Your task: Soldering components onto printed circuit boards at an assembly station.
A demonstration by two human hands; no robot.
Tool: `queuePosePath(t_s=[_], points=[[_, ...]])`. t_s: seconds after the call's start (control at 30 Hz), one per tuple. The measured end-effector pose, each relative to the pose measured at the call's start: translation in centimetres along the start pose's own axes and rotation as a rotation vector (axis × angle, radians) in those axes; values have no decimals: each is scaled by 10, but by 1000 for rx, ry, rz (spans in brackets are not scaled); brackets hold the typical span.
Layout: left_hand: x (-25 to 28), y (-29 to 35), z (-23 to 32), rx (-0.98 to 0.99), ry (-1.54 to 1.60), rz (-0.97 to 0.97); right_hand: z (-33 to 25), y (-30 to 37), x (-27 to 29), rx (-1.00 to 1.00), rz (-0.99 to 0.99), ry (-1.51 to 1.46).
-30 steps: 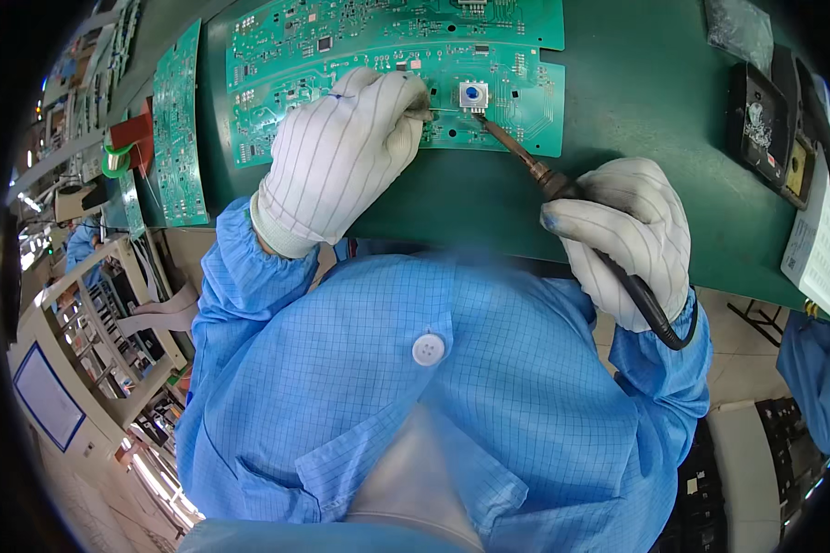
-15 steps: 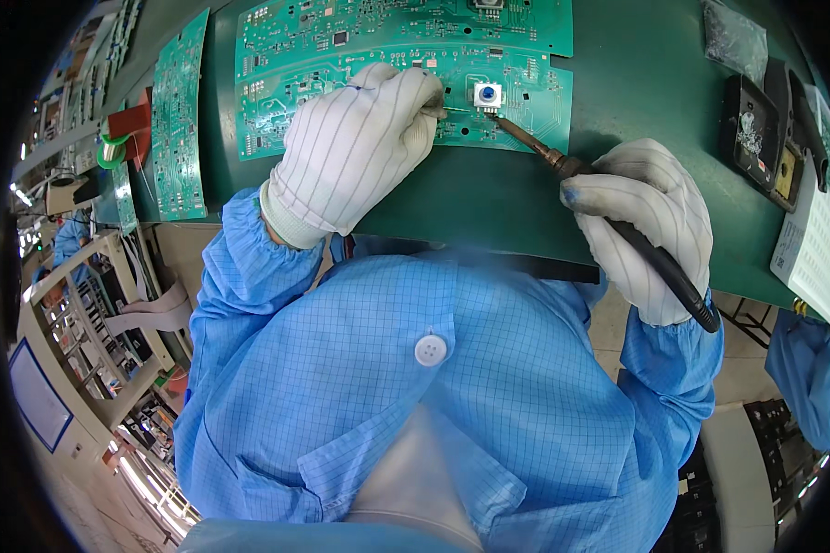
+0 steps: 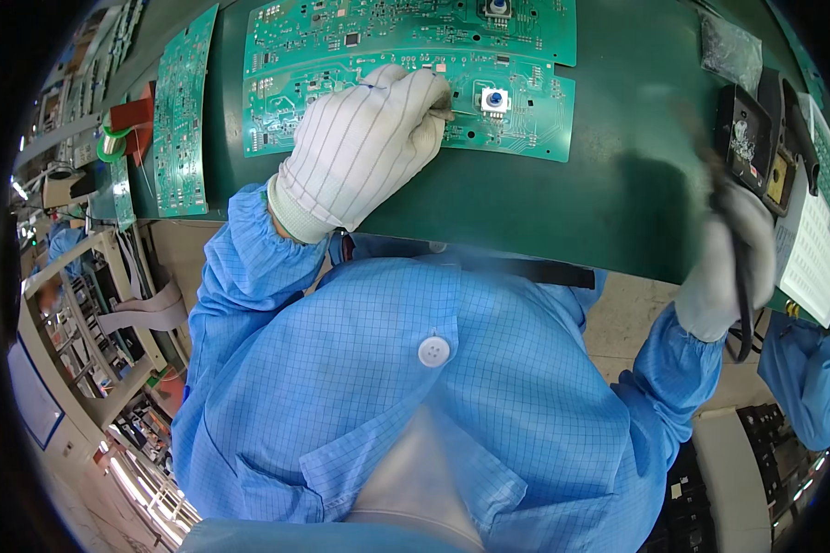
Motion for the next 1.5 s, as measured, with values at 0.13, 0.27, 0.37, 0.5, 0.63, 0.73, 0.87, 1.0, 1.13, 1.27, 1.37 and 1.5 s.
queuePosePath(t_s=[0.13,0.27,0.37,0.5,0.63,0.73,0.87,1.0,1.13,1.27,1.37,1.5], points=[[0,1,-1,15,15,0,32,-1,24,227,363,429],[-1,1,-2,-7,16,34,29,-3,23,260,357,446],[-2,0,-1,-36,-19,66,11,-4,4,-65,-1,-75],[-2,1,-1,-53,-33,108,-37,-11,-45,199,-519,-138],[-1,2,-2,-73,-16,157,-54,-14,-68,230,-597,-100],[-3,3,-2,-68,-29,147,-53,-14,-74,225,-619,-92],[-3,2,-2,-64,-24,155,-52,-13,-74,283,-595,-67],[-2,1,-2,-60,-13,146,-50,-14,-72,266,-609,-58],[1,1,0,-75,0,135,-43,-12,-55,179,-553,-122],[1,-8,2,-85,112,116,-10,-6,-15,-160,-90,-84],[1,-20,15,-167,213,196,12,5,15,-73,364,3],[-10,-31,37,-148,200,74,41,11,32,-36,570,-71]])
Point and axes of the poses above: each hand's wrist, its own y-axis away from the middle knuckle, its own x-axis out of the back of the hand, z = x × y, the point moved 4 cm from there along -y, towards the middle knuckle, and after that the axes turned 14 degrees about -x, right-handed, at the moved point
